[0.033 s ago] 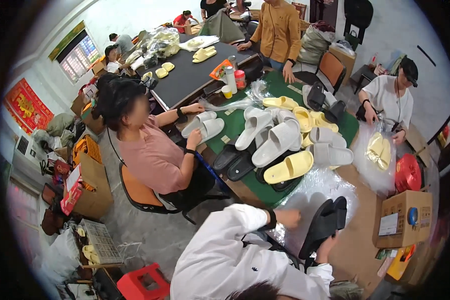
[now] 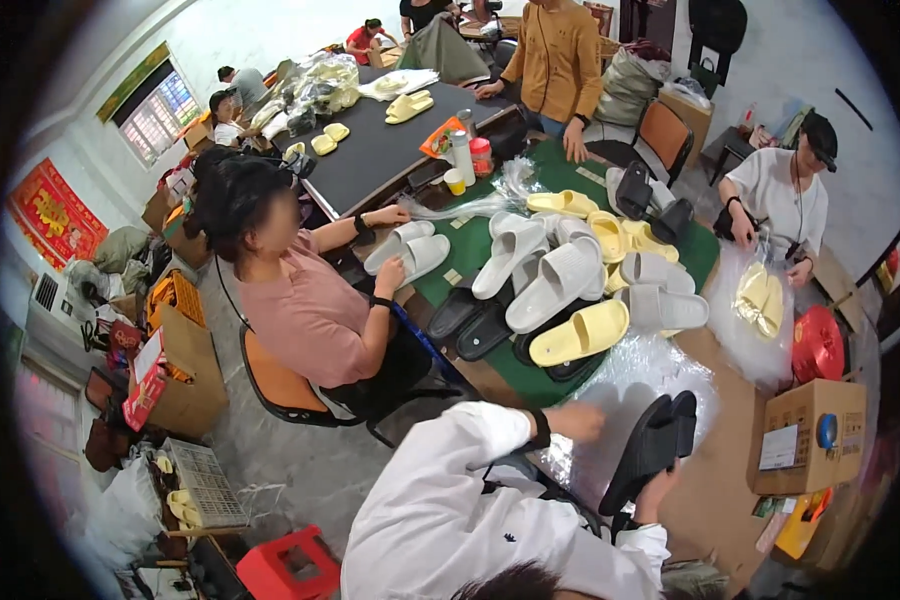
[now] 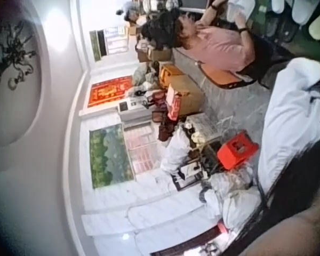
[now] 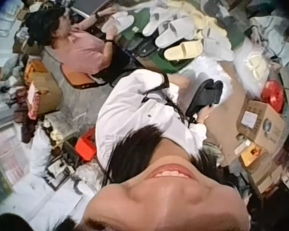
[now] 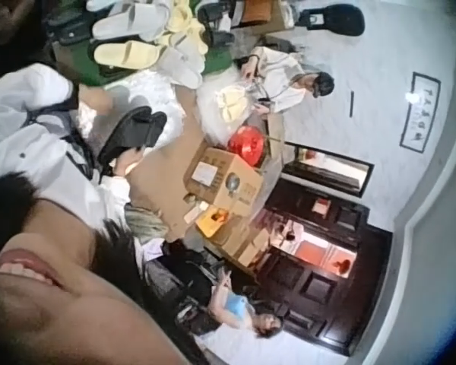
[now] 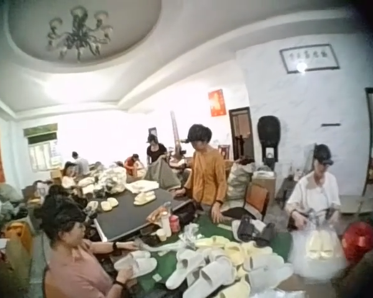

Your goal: The recorder is sorting and packing slippers into plastic bags in a shoe manufacturing workshop.

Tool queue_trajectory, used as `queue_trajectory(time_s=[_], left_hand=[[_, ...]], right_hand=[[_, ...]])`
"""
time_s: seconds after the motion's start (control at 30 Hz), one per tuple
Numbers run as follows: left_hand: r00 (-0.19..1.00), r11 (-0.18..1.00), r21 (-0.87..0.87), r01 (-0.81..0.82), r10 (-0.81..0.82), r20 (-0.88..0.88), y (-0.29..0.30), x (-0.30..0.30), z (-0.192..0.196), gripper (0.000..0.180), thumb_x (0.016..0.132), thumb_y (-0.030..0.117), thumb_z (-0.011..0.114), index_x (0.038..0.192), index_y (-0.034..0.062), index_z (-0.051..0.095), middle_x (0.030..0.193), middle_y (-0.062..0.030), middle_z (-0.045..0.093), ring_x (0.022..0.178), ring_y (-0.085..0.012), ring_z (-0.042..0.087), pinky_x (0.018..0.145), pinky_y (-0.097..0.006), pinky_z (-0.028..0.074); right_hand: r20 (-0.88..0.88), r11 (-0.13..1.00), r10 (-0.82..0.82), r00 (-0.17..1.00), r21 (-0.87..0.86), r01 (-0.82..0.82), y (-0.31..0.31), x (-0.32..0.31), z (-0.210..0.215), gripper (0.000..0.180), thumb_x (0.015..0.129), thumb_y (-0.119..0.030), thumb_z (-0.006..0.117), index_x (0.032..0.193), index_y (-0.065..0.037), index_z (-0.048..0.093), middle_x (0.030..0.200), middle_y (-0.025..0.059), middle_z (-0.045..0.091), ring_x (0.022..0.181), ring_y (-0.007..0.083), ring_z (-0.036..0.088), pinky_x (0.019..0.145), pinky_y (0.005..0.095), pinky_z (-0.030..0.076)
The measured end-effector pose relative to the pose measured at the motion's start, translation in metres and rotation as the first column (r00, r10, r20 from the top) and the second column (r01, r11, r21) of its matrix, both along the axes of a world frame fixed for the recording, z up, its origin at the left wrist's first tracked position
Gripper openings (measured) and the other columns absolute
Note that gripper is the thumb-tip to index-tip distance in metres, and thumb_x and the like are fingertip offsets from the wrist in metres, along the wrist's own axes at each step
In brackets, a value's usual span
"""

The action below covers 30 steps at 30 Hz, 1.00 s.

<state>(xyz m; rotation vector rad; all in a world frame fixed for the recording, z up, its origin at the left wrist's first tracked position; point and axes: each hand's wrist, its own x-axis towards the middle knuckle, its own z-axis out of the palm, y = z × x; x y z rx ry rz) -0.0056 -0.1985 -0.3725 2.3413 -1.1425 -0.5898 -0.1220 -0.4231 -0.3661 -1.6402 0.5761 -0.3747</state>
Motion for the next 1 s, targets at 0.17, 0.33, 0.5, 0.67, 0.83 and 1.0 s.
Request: queue_trajectory(time_s=[0.17, 0.33, 0.5, 0.67, 0.83, 1.0], left_hand=[[0.741, 0.748, -0.018, -0.664, 0.655, -0.145, 0.092, 0.051, 0.03, 0.028, 0.074, 0.016, 0.056, 0.098, 0.0022, 0.057, 0.092, -0.0221, 0.058, 0.087, -0.0323, 0.057, 0.074, -0.04, 0.046], [0.321, 0.318, -0.074, -0.945, 0.862, -0.392, 0.161, 0.066, -0.003, 0.044, 0.076, 0.017, 0.056, 0.115, 0.0002, 0.046, 0.107, -0.0235, 0.053, 0.1, -0.0344, 0.052, 0.083, -0.038, 0.042], [0.25, 0.249, -0.052, -0.967, 0.898, -0.363, 0.204, 0.049, -0.036, 0.043, 0.076, 0.018, 0.057, 0.113, 0.0008, 0.046, 0.105, -0.0213, 0.053, 0.101, -0.0333, 0.05, 0.085, -0.038, 0.04], [0.198, 0.166, -0.109, -0.98, 0.851, -0.486, 0.215, 0.059, -0.047, 0.045, 0.077, 0.021, 0.058, 0.114, -0.0005, 0.046, 0.103, -0.0212, 0.054, 0.096, -0.0316, 0.053, 0.083, -0.036, 0.041], [-0.145, -0.175, 0.062, -0.983, 0.511, -0.847, 0.21, 0.094, -0.039, 0.055, 0.082, 0.042, 0.053, 0.124, 0.0117, 0.033, 0.083, -0.0035, 0.045, 0.062, -0.013, 0.044, 0.052, -0.029, 0.041], [-0.176, -0.281, 0.105, -0.954, 0.242, -0.954, 0.218, 0.13, -0.011, 0.07, 0.08, 0.051, 0.051, 0.13, 0.0128, 0.019, 0.122, -0.0147, 0.033, 0.111, -0.0356, 0.037, 0.091, -0.047, 0.034]], right_hand=[[-0.182, 0.9, -0.146, 0.972, -0.432, 0.054, -0.002, 0.026, -0.012, 0.033, 0.077, -0.004, 0.05, 0.106, 0.01, 0.049, 0.101, 0.0253, 0.056, 0.095, 0.0334, 0.052, 0.087, 0.0356, 0.037], [-0.094, 0.927, -0.139, 0.986, -0.363, 0.096, 0.009, 0.04, -0.022, 0.015, 0.077, -0.004, 0.05, 0.086, 0.008, 0.052, 0.081, 0.0191, 0.054, 0.076, 0.0325, 0.05, 0.072, 0.0339, 0.039], [-0.256, 0.852, -0.218, 0.942, -0.521, 0.056, 0.019, 0.045, -0.028, 0.028, 0.075, -0.003, 0.052, 0.099, 0.01, 0.053, 0.096, 0.0252, 0.055, 0.09, 0.0358, 0.052, 0.081, 0.0361, 0.039], [-0.258, 0.852, -0.318, 0.912, -0.499, 0.156, -0.006, 0.052, -0.062, 0.029, 0.076, -0.007, 0.053, 0.098, 0.01, 0.053, 0.096, 0.026, 0.055, 0.094, 0.0374, 0.05, 0.084, 0.0387, 0.037], [-0.201, 0.874, -0.093, 0.975, -0.485, -0.017, 0.002, 0.054, -0.054, 0.026, 0.072, 0.0, 0.052, 0.098, 0.007, 0.052, 0.094, 0.0191, 0.054, 0.087, 0.0315, 0.051, 0.079, 0.0373, 0.04], [-0.103, 0.87, 0.14, 0.985, -0.462, -0.172, 0.064, 0.071, -0.041, 0.032, 0.073, 0.0, 0.055, 0.105, -0.002, 0.05, 0.09, 0.0102, 0.051, 0.08, 0.0214, 0.051, 0.073, 0.0301, 0.042]])
